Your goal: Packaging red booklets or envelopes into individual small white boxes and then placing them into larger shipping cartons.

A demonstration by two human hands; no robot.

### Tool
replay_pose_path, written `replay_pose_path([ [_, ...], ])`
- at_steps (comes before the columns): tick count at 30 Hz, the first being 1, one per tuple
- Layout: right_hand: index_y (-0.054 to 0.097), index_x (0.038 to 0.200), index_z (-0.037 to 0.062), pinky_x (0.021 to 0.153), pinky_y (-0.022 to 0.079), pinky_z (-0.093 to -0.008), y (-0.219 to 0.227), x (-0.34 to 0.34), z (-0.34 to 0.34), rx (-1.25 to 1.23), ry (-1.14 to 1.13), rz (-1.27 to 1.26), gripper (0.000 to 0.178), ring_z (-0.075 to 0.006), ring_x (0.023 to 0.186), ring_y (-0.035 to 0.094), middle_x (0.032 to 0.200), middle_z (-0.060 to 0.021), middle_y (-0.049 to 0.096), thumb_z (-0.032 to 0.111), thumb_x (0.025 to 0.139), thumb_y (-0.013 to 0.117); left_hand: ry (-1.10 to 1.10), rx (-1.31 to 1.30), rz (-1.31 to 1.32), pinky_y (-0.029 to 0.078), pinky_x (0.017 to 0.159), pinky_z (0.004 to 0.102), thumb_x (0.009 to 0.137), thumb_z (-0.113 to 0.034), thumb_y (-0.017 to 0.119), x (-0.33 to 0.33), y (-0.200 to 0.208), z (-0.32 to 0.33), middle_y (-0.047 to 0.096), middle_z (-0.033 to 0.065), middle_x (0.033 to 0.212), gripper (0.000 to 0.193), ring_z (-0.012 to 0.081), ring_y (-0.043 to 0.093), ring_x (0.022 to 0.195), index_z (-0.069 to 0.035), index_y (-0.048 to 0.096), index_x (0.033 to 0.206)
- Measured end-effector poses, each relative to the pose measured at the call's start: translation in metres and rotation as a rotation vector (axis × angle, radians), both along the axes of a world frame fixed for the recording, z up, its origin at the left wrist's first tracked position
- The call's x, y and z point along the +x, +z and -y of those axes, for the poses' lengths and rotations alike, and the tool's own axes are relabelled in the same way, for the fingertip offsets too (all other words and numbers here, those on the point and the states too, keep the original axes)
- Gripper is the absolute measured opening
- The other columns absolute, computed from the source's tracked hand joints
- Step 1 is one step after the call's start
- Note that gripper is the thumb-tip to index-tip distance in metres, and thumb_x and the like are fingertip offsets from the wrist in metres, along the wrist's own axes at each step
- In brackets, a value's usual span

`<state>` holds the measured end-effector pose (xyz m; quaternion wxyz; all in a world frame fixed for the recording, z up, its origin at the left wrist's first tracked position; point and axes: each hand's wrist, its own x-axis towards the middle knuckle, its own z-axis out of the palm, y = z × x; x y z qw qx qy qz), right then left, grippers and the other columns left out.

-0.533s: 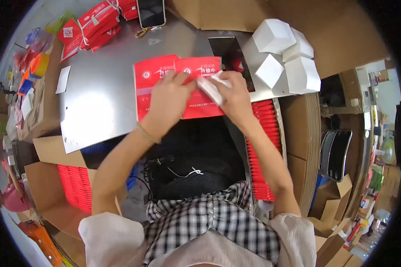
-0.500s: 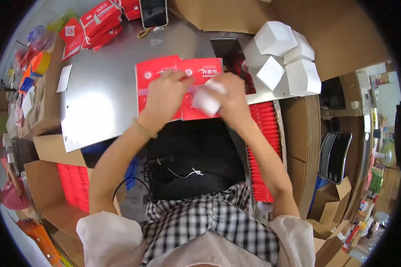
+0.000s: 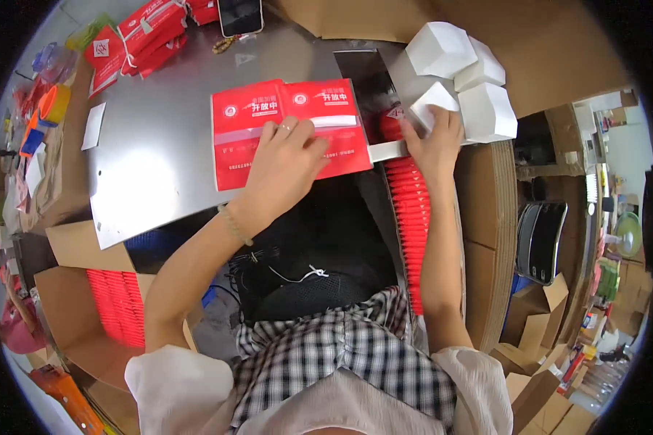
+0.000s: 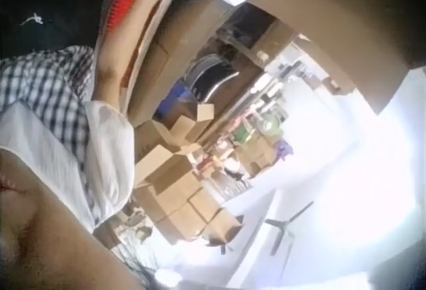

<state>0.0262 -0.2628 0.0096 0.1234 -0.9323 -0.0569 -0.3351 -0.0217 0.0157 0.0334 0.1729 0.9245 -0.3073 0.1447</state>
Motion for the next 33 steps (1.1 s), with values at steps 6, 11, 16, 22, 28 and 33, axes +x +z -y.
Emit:
replay_pose_path([
  [6,0.062,0.104,0.0022,0.081,0.048,-0.0479,0.012,0.001,-0.026,0.013,0.061,-0.235,0.019,-0.038,0.092,0.061,0.099,-0.0186,0.063,0.006,0.086,0.063,-0.037,-0.071,-0.16,0.047,0.089,0.0477,0.072,-0.031,0.083,0.026,-0.003,-0.013,0.056,0.0181,0.102,0.052,0.0385,0.056,0.102,-0.001,0.058,0.105],
  [11,0.055,0.118,0.0014,0.065,0.046,-0.0286,0.085,0.004,-0.077,1.082,0.405,-0.145,0.025,-0.0112,0.073,0.056,0.082,-0.0035,0.058,0.003,0.094,0.061,-0.036,-0.036,-0.438,0.046,0.095,0.0472,0.07,-0.035,0.086,0.041,0.008,-0.017,0.062,0.0175,0.116,0.063,0.0385,0.057,0.112,-0.003,0.054,0.115],
  [16,0.055,0.117,0.003,0.065,0.046,-0.0248,-0.011,0.044,-0.104,0.86,0.477,-0.44,0.033,-0.0084,0.074,0.059,0.084,-0.0028,0.066,0.006,0.087,0.067,0.024,-0.01,-0.48,0.032,0.1,0.0601,0.066,-0.041,0.088,0.03,0.006,-0.024,0.065,0.0108,0.106,0.071,0.0318,0.054,0.117,-0.011,0.055,0.121],
  [22,0.064,0.076,0.0049,0.071,0.043,-0.0361,0.002,-0.009,-0.07,0.507,0.676,-0.503,0.003,-0.0263,0.081,0.052,0.077,-0.0074,0.059,0.006,0.075,0.062,0.02,-0.012,-0.218,0.024,0.102,0.0584,0.06,-0.057,0.086,0.005,0.004,-0.041,0.055,0.0029,0.115,0.075,0.0274,0.047,0.124,-0.022,0.061,0.122],
  [28,0.067,0.085,0.0037,0.081,0.045,-0.0409,0.008,-0.033,-0.056,0.45,0.536,-0.29,0.011,-0.033,0.091,0.057,0.089,-0.0124,0.062,-0.002,0.082,0.057,0.131,-0.108,-0.103,0.028,0.097,0.0561,0.071,-0.052,0.083,0.0,-0.004,-0.026,0.057,0.005,0.115,0.053,0.0302,0.048,0.123,-0.014,0.065,0.103],
  [33,0.063,0.086,0.0017,0.081,0.047,-0.0432,0.008,-0.086,-0.073,0.592,0.531,-0.135,0.01,-0.0362,0.09,0.058,0.088,-0.015,0.061,-0.003,0.077,0.061,0.062,-0.152,-0.283,0.029,0.095,0.0514,0.08,-0.037,0.08,-0.009,-0.004,-0.022,0.061,0.003,0.111,0.031,0.0271,0.052,0.119,-0.013,0.063,0.089],
])
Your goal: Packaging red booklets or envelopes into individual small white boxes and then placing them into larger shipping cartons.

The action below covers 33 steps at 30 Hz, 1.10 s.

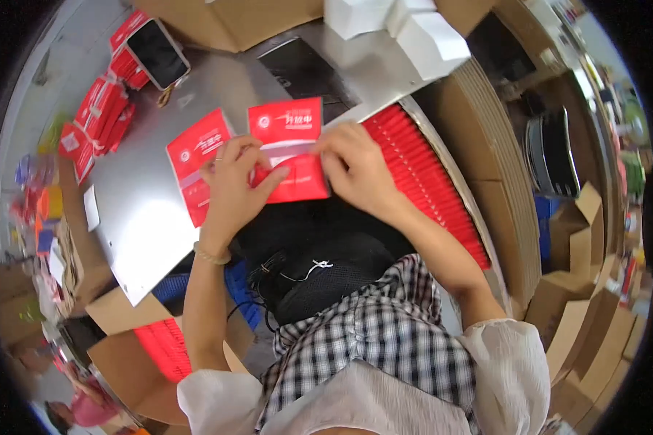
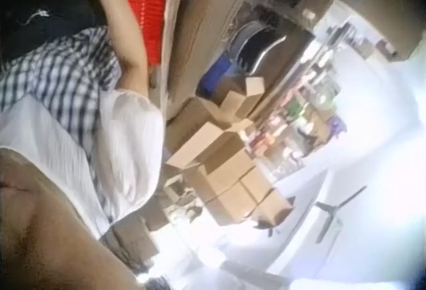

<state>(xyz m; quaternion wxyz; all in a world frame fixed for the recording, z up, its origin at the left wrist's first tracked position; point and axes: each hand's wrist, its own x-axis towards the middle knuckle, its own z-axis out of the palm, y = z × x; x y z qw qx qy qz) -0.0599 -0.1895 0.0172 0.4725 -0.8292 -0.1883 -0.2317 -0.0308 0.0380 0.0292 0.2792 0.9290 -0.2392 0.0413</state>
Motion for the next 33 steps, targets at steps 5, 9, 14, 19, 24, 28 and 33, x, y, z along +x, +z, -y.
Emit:
replay_pose_path([
  [5,0.064,0.089,0.0057,0.08,0.044,-0.0391,-0.026,-0.092,0.02,-0.13,-0.077,-0.11,0.017,-0.0293,0.09,0.057,0.092,-0.0088,0.061,-0.003,0.075,0.064,0.188,0.08,0.263,0.032,0.091,0.0557,0.087,-0.032,0.071,0.047,-0.021,0.027,0.064,0.0044,0.106,0.019,0.0297,0.054,0.115,-0.016,0.065,0.092],
  [9,0.065,0.09,0.0041,0.082,0.047,-0.0414,-0.046,-0.186,0.063,-0.192,-0.424,-0.197,0.019,-0.0317,0.09,0.06,0.092,-0.0115,0.064,-0.004,0.074,0.063,0.436,0.348,0.517,0.037,0.087,0.0593,0.094,-0.041,0.061,0.069,-0.045,0.028,0.067,0.0028,0.104,0.02,0.0286,0.058,0.107,-0.022,0.067,0.101],
  [14,0.051,0.124,0.0004,0.085,0.046,-0.0317,-0.107,-0.3,0.09,0.239,-1.311,-0.389,0.036,-0.0187,0.094,0.054,0.104,-0.0094,0.055,0.009,0.092,0.065,-0.034,0.003,0.657,0.045,0.085,0.0524,0.09,-0.025,0.066,0.002,-0.024,0.134,0.065,0.0132,0.112,0.03,0.0357,0.061,0.097,-0.008,0.064,0.115],
  [19,0.037,0.138,-0.0081,0.105,0.037,-0.0455,-0.133,-0.246,0.095,0.153,-1.519,-0.322,0.082,-0.0361,0.12,0.044,0.125,-0.0227,0.044,0.032,0.082,0.081,-0.44,-0.013,0.216,0.032,0.111,0.0546,0.086,-0.033,0.073,-0.088,-0.152,0.196,0.027,0.0311,0.156,0.086,0.0467,0.028,0.143,0.002,0.03,0.152],
  [24,0.035,0.141,-0.0069,0.107,0.036,-0.0495,-0.143,-0.258,0.105,0.155,-1.587,-0.261,0.091,-0.0436,0.122,0.043,0.128,-0.0266,0.041,0.034,0.077,0.084,-1.1,0.079,0.578,0.043,0.094,0.0424,0.09,-0.018,0.056,-0.107,-0.098,0.21,0.047,0.0108,0.148,0.061,0.0273,0.05,0.123,-0.021,0.043,0.149],
  [28,0.038,0.141,-0.0022,0.104,0.038,-0.0521,-0.149,-0.266,0.1,0.062,-1.54,-0.292,0.09,-0.0435,0.122,0.043,0.128,-0.0242,0.042,0.037,0.075,0.085,-1.178,0.19,0.733,0.037,0.11,0.0468,0.09,-0.019,0.053,-0.118,-0.118,0.23,0.04,0.0031,0.156,0.049,0.0205,0.039,0.141,-0.013,0.056,0.139],
  [33,0.039,0.14,-0.0006,0.1,0.038,-0.0546,-0.143,-0.27,0.106,-0.1,-1.603,-0.326,0.087,-0.0423,0.122,0.044,0.128,-0.0219,0.043,0.031,0.072,0.083,-1.326,0.121,0.469,0.045,0.085,0.0417,0.088,-0.018,0.06,-0.115,-0.119,0.22,0.059,0.0048,0.096,0.042,0.0234,0.06,0.096,-0.01,0.061,0.129],
])
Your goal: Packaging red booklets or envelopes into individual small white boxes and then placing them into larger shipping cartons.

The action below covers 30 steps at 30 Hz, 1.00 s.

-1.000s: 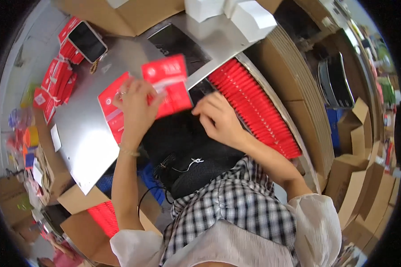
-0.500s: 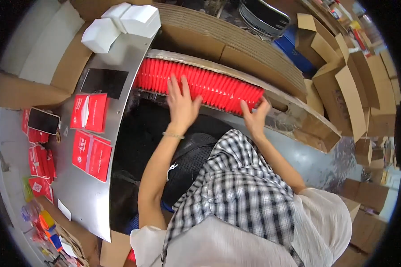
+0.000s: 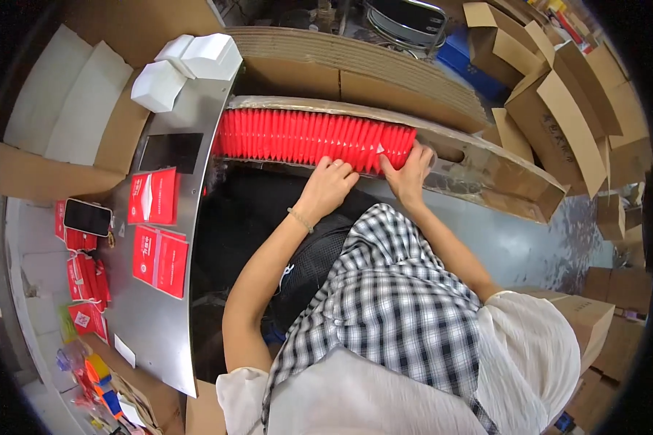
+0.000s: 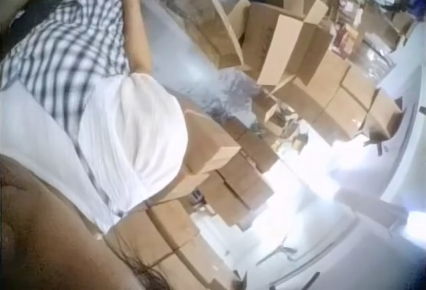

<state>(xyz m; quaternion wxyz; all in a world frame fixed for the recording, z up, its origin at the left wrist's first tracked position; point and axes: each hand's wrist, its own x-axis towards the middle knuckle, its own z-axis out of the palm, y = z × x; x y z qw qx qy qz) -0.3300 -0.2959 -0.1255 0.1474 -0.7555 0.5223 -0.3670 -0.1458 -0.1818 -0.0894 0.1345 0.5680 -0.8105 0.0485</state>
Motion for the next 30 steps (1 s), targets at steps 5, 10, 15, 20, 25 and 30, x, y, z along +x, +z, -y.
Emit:
replay_pose_path([
  [5,0.038,0.138,-0.002,0.097,0.038,-0.0543,0.006,0.007,0.002,-0.012,-0.043,-0.033,0.081,-0.0426,0.12,0.045,0.126,-0.0223,0.045,0.02,0.069,0.076,0.319,0.076,-0.372,0.047,0.079,0.0433,0.087,-0.014,0.069,-0.001,-0.003,-0.01,0.056,0.0107,0.097,0.063,0.0304,0.061,0.09,-0.021,0.048,0.146],
  [10,0.038,0.138,-0.0028,0.096,0.038,-0.0558,0.0,-0.001,0.006,-0.057,-0.043,-0.032,0.079,-0.0438,0.118,0.044,0.124,-0.023,0.046,0.018,0.07,0.073,0.374,0.109,-0.411,0.046,0.078,0.0449,0.086,-0.015,0.07,-0.001,0.001,-0.011,0.056,0.0122,0.097,0.07,0.0325,0.062,0.087,-0.02,0.042,0.15],
  [15,0.032,0.143,-0.0042,0.102,0.033,-0.0598,0.003,0.014,-0.005,0.019,-0.034,-0.052,0.082,-0.046,0.125,0.041,0.133,-0.0264,0.043,0.021,0.075,0.071,0.466,0.104,-0.363,0.048,0.079,0.0469,0.085,-0.015,0.07,-0.003,-0.01,-0.01,0.055,0.0148,0.106,0.054,0.0355,0.059,0.098,-0.019,0.055,0.137],
  [20,0.016,0.152,-0.0076,0.113,0.025,-0.0599,-0.006,0.031,-0.013,0.124,-0.049,0.015,0.098,-0.0488,0.139,0.03,0.15,-0.0329,0.03,0.039,0.087,0.071,0.604,0.079,-0.289,0.052,0.086,0.0501,0.083,-0.017,0.073,-0.014,-0.008,-0.018,0.012,0.0219,0.163,0.054,0.0402,0.054,0.115,-0.029,0.059,0.134],
  [25,0.015,0.15,-0.0119,0.112,0.031,-0.0529,-0.004,0.029,-0.011,0.073,0.012,-0.026,0.109,-0.0494,0.133,0.038,0.144,-0.0357,0.036,0.045,0.082,0.078,0.541,0.159,-0.328,0.055,0.081,0.0462,0.083,-0.016,0.074,-0.004,-0.019,-0.022,0.009,0.0247,0.164,0.061,0.037,0.067,0.093,-0.032,0.056,0.139],
  [30,0.015,0.15,-0.0123,0.113,0.03,-0.0525,0.002,0.028,-0.011,0.106,-0.022,-0.089,0.108,-0.0499,0.134,0.037,0.145,-0.0363,0.035,0.044,0.082,0.077,0.397,0.105,-1.407,0.057,0.071,0.0316,0.09,-0.004,0.065,0.015,0.0,-0.019,0.037,0.0227,0.154,0.095,0.0229,0.071,0.082,-0.016,0.002,0.16],
])
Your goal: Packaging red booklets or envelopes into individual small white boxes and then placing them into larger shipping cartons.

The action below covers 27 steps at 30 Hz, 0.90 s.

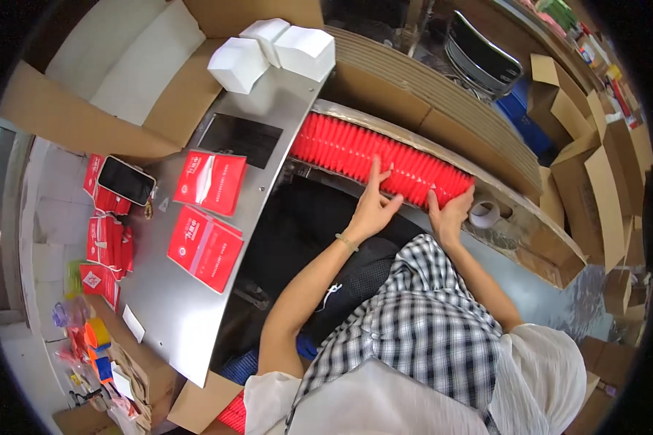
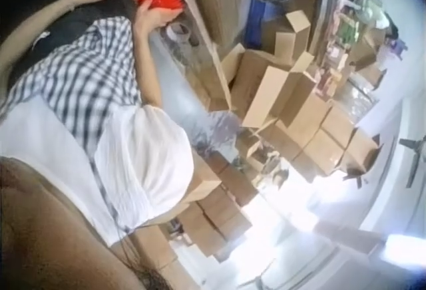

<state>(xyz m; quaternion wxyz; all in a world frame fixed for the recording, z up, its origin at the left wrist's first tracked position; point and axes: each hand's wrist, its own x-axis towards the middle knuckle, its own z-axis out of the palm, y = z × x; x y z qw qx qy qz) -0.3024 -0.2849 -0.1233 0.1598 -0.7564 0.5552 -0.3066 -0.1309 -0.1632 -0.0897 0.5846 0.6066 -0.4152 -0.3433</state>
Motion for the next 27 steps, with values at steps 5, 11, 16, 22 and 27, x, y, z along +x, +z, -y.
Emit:
replay_pose_path([
  [5,0.012,0.149,-0.0155,0.116,0.027,-0.051,-0.002,0.002,-0.002,0.016,0.008,-0.072,0.108,-0.0495,0.137,0.034,0.145,-0.0389,0.032,0.043,0.085,0.075,0.066,0.03,-0.219,0.057,0.069,0.0303,0.093,-0.002,0.06,0.005,-0.009,-0.003,0.056,0.0232,0.137,0.103,0.0192,0.071,0.074,-0.016,-0.019,0.157],
  [11,0.008,0.147,-0.0213,0.12,0.019,-0.0493,-0.001,-0.009,0.0,0.106,0.035,-0.091,0.108,-0.0506,0.142,0.025,0.15,-0.0422,0.023,0.042,0.088,0.072,0.289,0.396,0.455,0.04,0.105,0.0519,0.081,-0.007,0.074,0.004,0.015,0.0,0.043,0.0256,0.142,0.081,0.0434,0.041,0.131,-0.008,0.035,0.152],
  [16,0.005,0.148,-0.0207,0.123,0.01,-0.0456,0.0,-0.008,-0.002,0.052,0.17,-0.002,0.105,-0.0475,0.147,0.016,0.155,-0.0402,0.015,0.037,0.09,0.071,0.504,0.227,0.615,0.027,0.114,0.0603,0.071,-0.012,0.085,0.019,0.003,-0.007,0.008,0.0359,0.156,0.077,0.0568,0.018,0.142,-0.019,0.053,0.14],
  [22,0.007,0.153,-0.0107,0.121,0.016,-0.0402,0.016,-0.05,0.011,0.318,0.084,0.327,0.105,-0.0326,0.147,0.024,0.158,-0.0264,0.021,0.042,0.091,0.073,0.638,0.297,0.533,0.04,0.103,0.0491,0.056,-0.046,0.094,0.043,0.004,0.021,0.053,0.0274,0.122,0.101,0.0437,0.049,0.118,0.007,0.041,0.125],
  [27,0.022,0.146,-0.0109,0.117,0.029,-0.0425,0.017,-0.03,0.022,0.214,0.107,0.298,0.112,-0.032,0.136,0.039,0.146,-0.0261,0.036,0.036,0.072,0.091,0.419,0.306,0.562,0.037,0.108,0.0532,0.051,-0.061,0.092,0.058,0.007,0.05,0.045,0.0358,0.133,0.131,0.0486,0.045,0.126,0.009,0.026,0.14],
])
